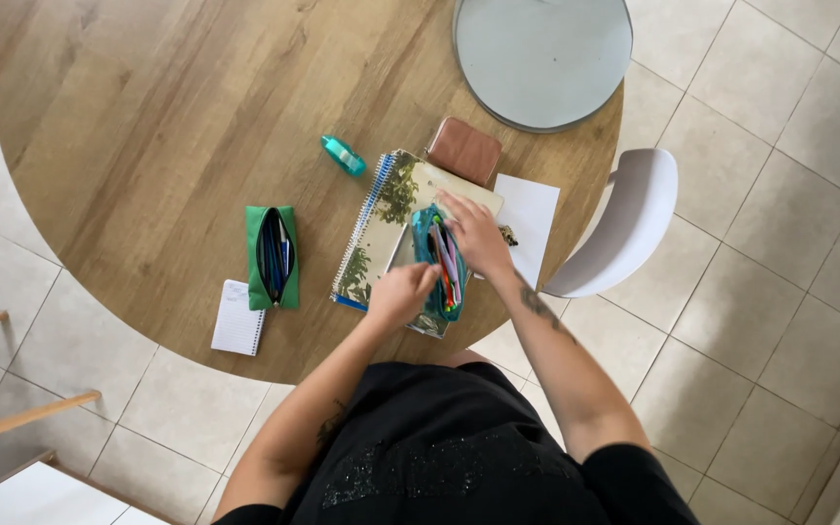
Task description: The person checks a phone, prepares a mate drink by pouring water from a thermos, and then organizes pens and pencils into a pencil case at a table.
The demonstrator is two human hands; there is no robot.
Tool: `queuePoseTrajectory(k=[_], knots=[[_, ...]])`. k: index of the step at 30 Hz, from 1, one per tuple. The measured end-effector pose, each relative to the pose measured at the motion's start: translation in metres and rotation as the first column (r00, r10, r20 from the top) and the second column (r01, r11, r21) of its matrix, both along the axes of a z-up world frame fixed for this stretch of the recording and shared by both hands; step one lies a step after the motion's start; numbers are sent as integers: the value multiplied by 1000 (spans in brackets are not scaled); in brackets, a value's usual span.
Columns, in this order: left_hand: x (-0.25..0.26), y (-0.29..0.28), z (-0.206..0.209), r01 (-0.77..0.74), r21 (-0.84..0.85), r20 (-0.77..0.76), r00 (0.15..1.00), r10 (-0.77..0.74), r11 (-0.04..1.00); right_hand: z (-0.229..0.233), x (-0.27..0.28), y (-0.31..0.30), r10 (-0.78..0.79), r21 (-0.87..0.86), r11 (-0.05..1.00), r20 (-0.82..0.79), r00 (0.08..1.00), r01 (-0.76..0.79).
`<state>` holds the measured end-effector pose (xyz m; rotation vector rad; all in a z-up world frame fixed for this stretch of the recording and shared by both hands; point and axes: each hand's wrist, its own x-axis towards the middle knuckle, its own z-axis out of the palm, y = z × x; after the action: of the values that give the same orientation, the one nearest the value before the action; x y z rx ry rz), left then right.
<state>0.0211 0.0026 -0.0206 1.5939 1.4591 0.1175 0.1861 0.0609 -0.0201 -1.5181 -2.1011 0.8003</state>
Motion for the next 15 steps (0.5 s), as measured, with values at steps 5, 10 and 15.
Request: queuePoseTrajectory(k=[5,10,15], knots=[[-12,39,2,-174,75,23,985,173,982,-21,-1,35,62,-88,994,46,997,-58],[-16,74,-2,-151,295,179,979,101,943,-16,-3,40,53,-94,995,165,985,-38],[-15,104,-76,27,393,306,939,-158,919,-8,-5,39,-36,-273,959,146,989,75]])
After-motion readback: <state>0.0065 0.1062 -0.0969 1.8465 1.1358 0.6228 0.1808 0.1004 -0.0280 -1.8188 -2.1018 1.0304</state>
